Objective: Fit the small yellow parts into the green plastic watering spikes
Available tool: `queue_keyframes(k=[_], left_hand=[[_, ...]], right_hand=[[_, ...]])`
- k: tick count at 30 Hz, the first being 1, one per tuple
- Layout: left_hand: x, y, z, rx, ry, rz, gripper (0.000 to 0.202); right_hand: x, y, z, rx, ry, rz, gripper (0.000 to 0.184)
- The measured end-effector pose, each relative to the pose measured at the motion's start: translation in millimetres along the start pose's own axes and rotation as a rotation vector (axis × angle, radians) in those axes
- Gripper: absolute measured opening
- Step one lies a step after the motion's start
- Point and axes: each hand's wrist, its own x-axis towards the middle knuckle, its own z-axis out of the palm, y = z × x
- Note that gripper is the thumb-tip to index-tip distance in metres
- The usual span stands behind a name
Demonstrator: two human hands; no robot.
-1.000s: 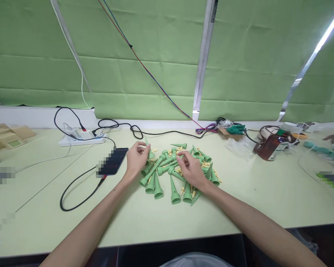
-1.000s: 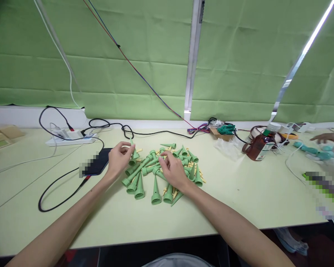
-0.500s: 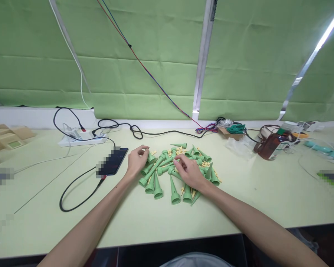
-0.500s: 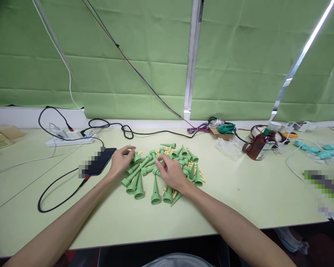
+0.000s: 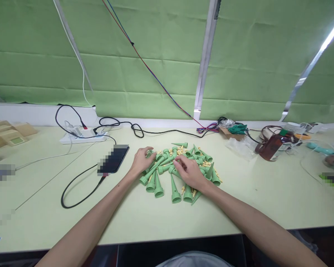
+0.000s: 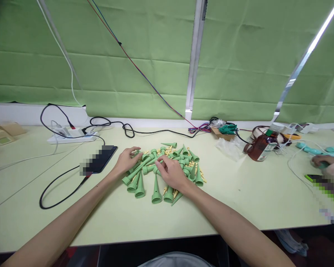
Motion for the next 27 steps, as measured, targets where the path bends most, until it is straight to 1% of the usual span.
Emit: queue_keyframes(k=[10,15,18,21,22,23,25,27], left_hand=[[1.0,0.7,1.9,-0.066,-0.001,0.029,0.044],[2.1,0.4,-1.3,-0.067,-0.007,0.069,0.042],[1.4,4.0,-7.1,-0.014,0.023,0.099,0.038],[-0.4,11.7,-15.8,0.099,0.074,0.156,0.026],[-1.1,14.4,-19.0,0.128,0.064,0.161,0.024],[-1.7,16.9,-22.1,0.137,0.024,0.164,0.024],[-2.6,20.3,-27.6,0.108,-0.087,0.173,0.026],[-3.0,21.3,-31.1,0.128,-0.182,0.212,0.026]], right_hand=[[0.0,0.3,-0.2,-0.019,-0.008,-0.011,0.019],[0.1,0.5,-0.7,-0.016,0.001,-0.020,0.021],[0.2,0.6,-0.7,-0.009,0.007,-0.019,0.022],[0.2,0.7,-0.5,-0.011,0.009,-0.016,0.023],[0.2,0.6,-0.4,-0.012,0.010,-0.015,0.024],[0.2,0.4,-0.5,-0.013,0.010,-0.016,0.024],[0.3,-0.1,-0.8,-0.015,0.013,-0.019,0.024],[0.3,-0.4,-1.0,-0.018,0.009,-0.021,0.024]])
